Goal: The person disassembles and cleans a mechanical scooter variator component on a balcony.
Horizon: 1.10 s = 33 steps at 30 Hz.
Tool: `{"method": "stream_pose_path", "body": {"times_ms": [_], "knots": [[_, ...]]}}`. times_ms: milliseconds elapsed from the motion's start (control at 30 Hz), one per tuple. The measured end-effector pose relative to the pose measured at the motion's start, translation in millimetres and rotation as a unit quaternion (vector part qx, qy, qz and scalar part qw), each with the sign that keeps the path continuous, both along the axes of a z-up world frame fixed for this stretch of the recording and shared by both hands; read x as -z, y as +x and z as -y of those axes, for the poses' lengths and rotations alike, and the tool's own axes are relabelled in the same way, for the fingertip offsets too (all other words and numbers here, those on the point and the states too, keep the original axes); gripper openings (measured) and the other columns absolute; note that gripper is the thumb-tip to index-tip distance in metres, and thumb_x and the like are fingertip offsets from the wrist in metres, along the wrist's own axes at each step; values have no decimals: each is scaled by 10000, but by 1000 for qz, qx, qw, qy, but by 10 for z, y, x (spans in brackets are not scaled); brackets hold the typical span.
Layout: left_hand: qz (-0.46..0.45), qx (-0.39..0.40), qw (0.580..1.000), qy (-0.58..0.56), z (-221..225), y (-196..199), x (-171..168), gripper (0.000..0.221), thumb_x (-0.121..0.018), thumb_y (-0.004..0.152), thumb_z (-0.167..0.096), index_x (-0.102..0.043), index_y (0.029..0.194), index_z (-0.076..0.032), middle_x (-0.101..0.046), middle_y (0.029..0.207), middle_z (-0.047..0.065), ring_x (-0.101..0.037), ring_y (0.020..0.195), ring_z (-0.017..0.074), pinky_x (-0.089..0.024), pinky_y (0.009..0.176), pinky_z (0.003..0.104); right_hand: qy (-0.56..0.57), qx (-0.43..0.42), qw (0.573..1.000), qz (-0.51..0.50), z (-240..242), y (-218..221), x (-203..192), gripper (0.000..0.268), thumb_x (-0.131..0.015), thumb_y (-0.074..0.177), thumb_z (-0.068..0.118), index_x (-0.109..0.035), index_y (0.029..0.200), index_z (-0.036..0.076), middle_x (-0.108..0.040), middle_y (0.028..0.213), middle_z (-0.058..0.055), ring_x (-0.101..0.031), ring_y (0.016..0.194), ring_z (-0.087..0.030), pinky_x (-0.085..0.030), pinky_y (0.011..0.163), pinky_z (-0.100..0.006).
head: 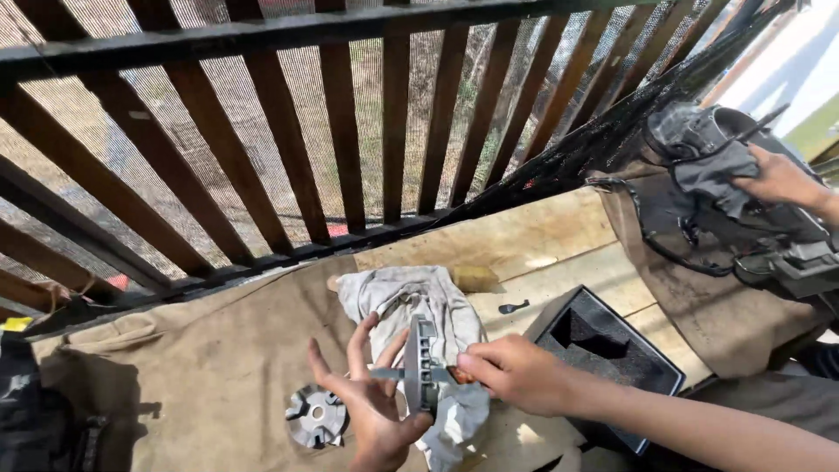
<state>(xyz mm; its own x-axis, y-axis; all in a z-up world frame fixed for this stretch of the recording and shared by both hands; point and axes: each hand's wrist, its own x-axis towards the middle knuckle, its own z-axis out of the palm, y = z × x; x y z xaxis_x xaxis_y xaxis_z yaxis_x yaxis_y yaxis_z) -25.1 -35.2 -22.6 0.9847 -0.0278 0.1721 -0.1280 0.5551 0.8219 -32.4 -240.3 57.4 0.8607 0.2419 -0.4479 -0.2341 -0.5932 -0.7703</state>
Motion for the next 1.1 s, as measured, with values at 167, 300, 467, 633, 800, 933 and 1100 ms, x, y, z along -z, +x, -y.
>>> {"method": "stream_pose_path", "body": {"times_ms": [167, 300, 467, 633, 800, 933, 1100], "knots": [[-8, -5, 1000, -6, -3, 18, 106, 1623, -982, 534, -434, 242, 1588, -286, -292, 1614, 229, -532, 1372, 448, -490, 1083, 521, 51, 22, 989, -136, -87, -4, 35, 337, -487, 1044, 362, -619, 904, 85, -540, 670, 11, -467, 612, -100, -415, 573, -281], [-18, 13, 1000, -11, 9, -4, 61, 1610, -1000, 524, -446, 221, 1557, -265, -284, 1591, 217, -524, 1365, 442, -505, 1044, 539, 140, -28, 985, -95, -61, 1, 111, 170, -594, 946, 226, -586, 1058, 98, -616, 797, 15, -543, 746, -75, -488, 693, -264], [-17, 23, 1000, -1, -62, -71, -4, 1611, -982, 560, -483, 257, 1564, -251, -275, 1615, 209, -519, 1395, 426, -499, 1076, 513, 72, -64, 993, -62, 45, 21, 313, 258, -562, 1003, 275, -675, 1007, 43, -617, 825, -4, -551, 780, -74, -478, 722, -261], [-9, 23, 1000, -4, -85, -35, -49, 1614, -976, 550, -508, 257, 1558, -243, -278, 1609, 211, -538, 1373, 437, -513, 1016, 522, -15, -26, 997, -76, 13, -10, 45, 280, -602, 946, 330, -679, 1155, 161, -656, 866, 45, -583, 769, -57, -495, 716, -256], [-4, -6, 1000, -15, -121, 37, 47, 1632, -974, 572, -531, 293, 1565, -265, -273, 1600, 244, -519, 1402, 441, -469, 1103, 530, 113, 61, 988, -80, 2, 44, 188, 277, -637, 952, 315, -671, 979, 41, -605, 798, 9, -499, 714, -88, -396, 634, -275], [16, -11, 1000, -11, -126, 35, 39, 1643, -983, 558, -521, 297, 1556, -267, -262, 1594, 250, -509, 1403, 444, -477, 1085, 547, 98, -17, 995, 7, 73, 20, 501, 291, -581, 965, 354, -720, 1004, 102, -665, 810, 61, -576, 765, -35, -479, 681, -231], [-11, 17, 999, -25, -71, -4, -42, 1638, -994, 531, -440, 276, 1552, -277, -272, 1593, 229, -520, 1375, 452, -476, 1105, 551, 88, -70, 989, -99, 126, -54, 508, 420, -564, 1055, 390, -657, 866, 28, -518, 651, 45, -461, 595, -66, -383, 536, -254]]}}
